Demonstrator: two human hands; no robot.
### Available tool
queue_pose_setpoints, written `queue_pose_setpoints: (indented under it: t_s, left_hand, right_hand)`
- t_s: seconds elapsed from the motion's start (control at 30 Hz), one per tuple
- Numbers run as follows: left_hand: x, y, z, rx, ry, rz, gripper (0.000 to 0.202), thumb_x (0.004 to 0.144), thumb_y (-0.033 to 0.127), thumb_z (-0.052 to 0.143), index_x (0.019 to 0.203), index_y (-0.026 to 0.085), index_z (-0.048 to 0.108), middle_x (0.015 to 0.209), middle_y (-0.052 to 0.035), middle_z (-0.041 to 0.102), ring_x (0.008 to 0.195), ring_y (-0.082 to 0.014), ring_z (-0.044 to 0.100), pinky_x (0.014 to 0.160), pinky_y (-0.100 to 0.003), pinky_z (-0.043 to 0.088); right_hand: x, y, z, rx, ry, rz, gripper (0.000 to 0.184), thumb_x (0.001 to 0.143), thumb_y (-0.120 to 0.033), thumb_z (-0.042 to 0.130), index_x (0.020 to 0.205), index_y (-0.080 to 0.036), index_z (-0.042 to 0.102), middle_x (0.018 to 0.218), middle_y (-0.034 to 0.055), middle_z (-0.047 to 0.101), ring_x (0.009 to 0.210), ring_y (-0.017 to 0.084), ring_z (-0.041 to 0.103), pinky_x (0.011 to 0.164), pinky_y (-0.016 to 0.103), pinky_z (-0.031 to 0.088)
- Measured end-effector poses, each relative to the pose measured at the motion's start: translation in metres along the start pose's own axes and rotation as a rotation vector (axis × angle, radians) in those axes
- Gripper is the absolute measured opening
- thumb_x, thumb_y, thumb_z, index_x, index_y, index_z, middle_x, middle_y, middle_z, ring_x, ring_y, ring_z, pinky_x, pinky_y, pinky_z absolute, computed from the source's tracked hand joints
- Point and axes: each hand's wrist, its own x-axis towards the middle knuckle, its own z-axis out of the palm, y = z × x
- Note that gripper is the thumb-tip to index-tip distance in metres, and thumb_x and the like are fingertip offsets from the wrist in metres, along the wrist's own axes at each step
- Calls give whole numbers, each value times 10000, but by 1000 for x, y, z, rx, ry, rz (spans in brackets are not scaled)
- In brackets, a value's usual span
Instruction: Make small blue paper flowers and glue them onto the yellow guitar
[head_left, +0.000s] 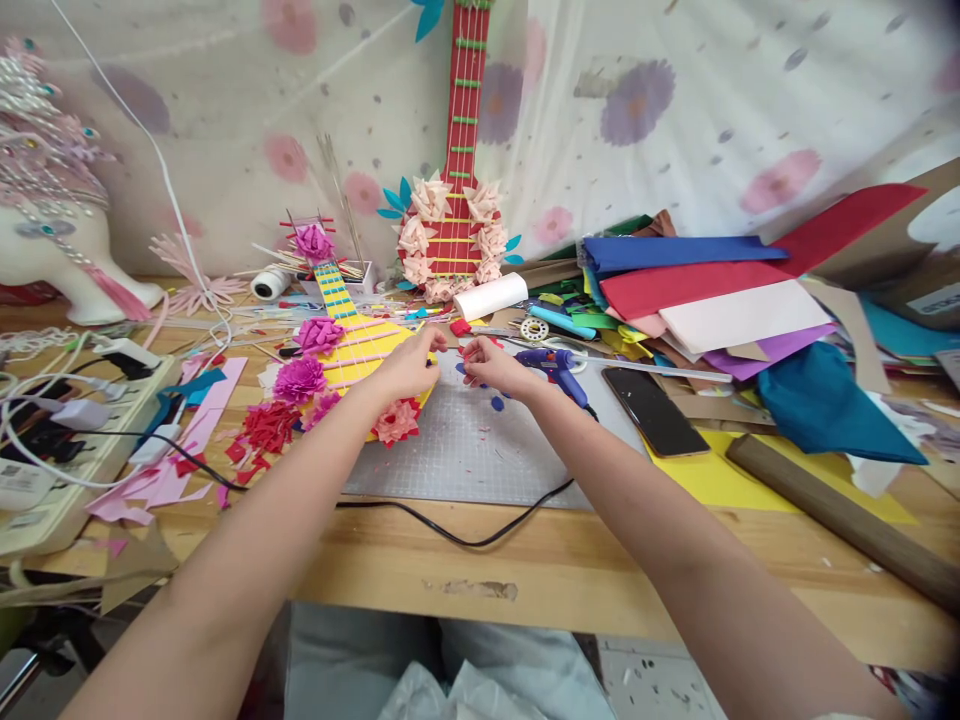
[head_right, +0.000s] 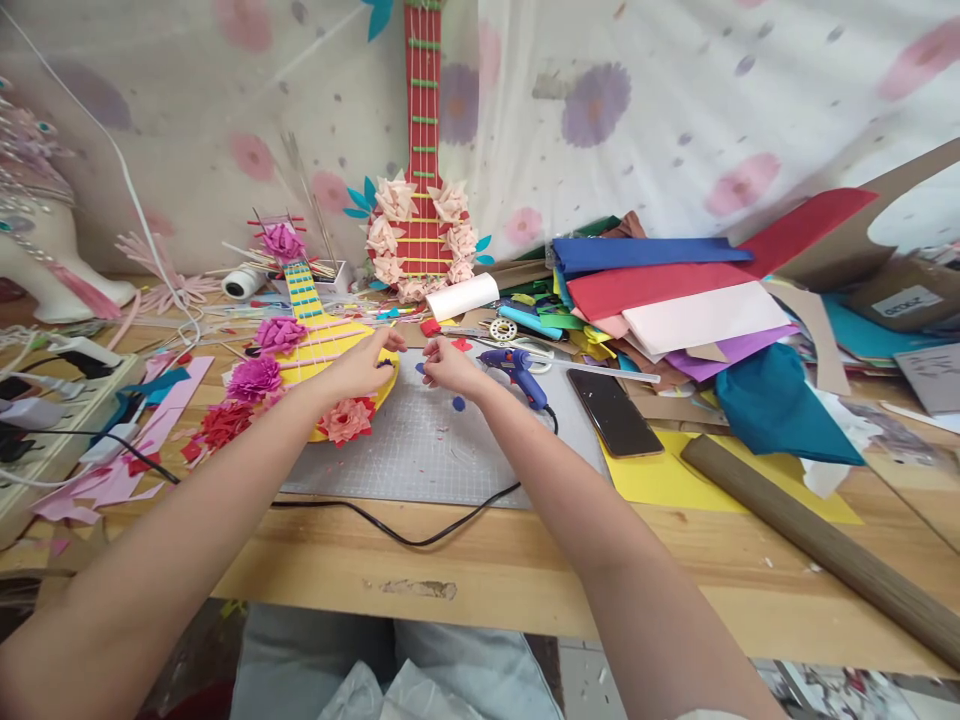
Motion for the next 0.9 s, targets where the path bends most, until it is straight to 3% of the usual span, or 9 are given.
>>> queue_pose_setpoints:
  t_s: [0.17,0.37,0.6,0.77,0.9]
  left_hand:
    - [-1,-2,-3,133,-117,19,466,536,15,469,937,243,542,917,-25,677,899,-218,614,805,-314,458]
    - [-8,-12,-14,81,-92,3,473,530,33,473,930,263,576,816,11,680,782,-189,615,756,-281,462]
    - [-9,-21,-14,-107,-33,-53,389,546,37,506,868,244,574,784,8,678,792,-175,639,782,-289,479]
    - [-10,-20,-17,-84,-46,-46,365,559,52,546,866,246,575,788,3,679,784,-181,637,768,-290,475]
    - [-14,-12,-18,59,-80,-21,354,592,141,620,926,248,575,846,-5,676,770,-178,624,721,-268,462]
  right_hand:
    - [12,3,-3,-85,19,-61,255,727,-41,525,814,-225,371,548,-102,463,442,73,454,425,194,363]
    - [20,-2,2,-93,-110,-95,309,683,-80,596,808,-234,359,555,-103,501,457,84,476,436,196,358]
    - [32,-21,7,-197,-261,-112,322,669,-14,583,785,-222,367,536,-96,510,473,95,521,440,199,404]
    - [29,-36,7,-272,-348,-95,337,633,7,619,761,-213,398,517,-85,529,455,90,524,414,180,393]
    - [25,-42,7,-291,-337,-94,318,644,10,610,741,-210,402,525,-75,526,469,95,531,420,185,394]
